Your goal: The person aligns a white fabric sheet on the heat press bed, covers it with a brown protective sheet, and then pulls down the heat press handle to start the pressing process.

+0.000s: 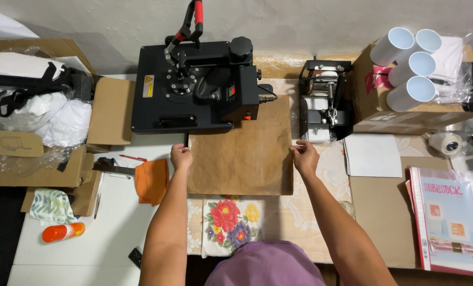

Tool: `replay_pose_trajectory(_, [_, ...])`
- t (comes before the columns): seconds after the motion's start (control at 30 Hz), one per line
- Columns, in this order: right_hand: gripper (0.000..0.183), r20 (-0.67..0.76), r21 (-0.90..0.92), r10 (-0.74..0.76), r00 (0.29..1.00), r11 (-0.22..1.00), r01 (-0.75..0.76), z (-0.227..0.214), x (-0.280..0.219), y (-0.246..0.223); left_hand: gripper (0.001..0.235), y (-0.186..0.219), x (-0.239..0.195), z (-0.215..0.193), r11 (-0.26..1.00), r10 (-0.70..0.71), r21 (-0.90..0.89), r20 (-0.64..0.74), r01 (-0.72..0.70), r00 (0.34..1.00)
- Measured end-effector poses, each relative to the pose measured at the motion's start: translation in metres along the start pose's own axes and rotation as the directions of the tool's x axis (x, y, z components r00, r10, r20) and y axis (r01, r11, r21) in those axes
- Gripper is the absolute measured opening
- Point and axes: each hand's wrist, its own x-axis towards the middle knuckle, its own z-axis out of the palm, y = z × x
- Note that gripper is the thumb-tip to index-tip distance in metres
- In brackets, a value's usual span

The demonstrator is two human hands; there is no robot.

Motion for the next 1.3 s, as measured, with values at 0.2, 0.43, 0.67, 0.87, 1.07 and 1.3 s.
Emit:
replay_pose_trajectory(0.2, [0.033, -0.009, -0.009, -0.012, 1.000, 1.000, 0.012, 0.001, -0.003, -0.006, 0.032, 0.006, -0.009, -0.007, 0.999, -0.022, -0.035, 0.017, 0.023, 1.000])
replay_pose_trajectory(0.43, [0.032, -0.035, -0.003, -0.029, 0.999, 1.000, 0.029, 0.008, 0.002, 0.001, 0.040, 0.015, -0.018, -0.014, 0.994, -0.060, -0.090, 0.032, 0.063, 0.998])
replay_pose_trajectory(0.67, [0.029, -0.149, 0.125, -0.194, 0.970, 0.969, 0.213, -0.027, -0.072, -0.014, 0.047, 0.042, -0.029, -0.057, 0.984, 0.176, 0.040, -0.104, -0.173, 0.979])
replay_pose_trajectory(0.87, [0.018, 0.264, 0.200, -0.300, 0.917, 0.947, 0.252, -0.038, -0.216, 0.038, 0.072, 0.138, -0.030, -0.116, 0.633, 0.722, 0.386, 0.020, -0.671, 0.692])
replay_pose_trajectory(1.07, [0.015, 0.475, 0.249, -0.134, 0.870, 0.968, 0.014, -0.050, -0.287, 0.077, 0.054, 0.140, 0.060, -0.082, 0.378, 0.615, 0.496, 0.497, -0.782, 0.613])
replay_pose_trajectory(1.3, [0.019, 0.394, 0.315, -0.110, 0.913, 0.949, -0.021, -0.071, -0.262, 0.064, 0.027, 0.149, 0.052, -0.066, 0.392, 0.458, 0.600, 0.531, -0.698, 0.713])
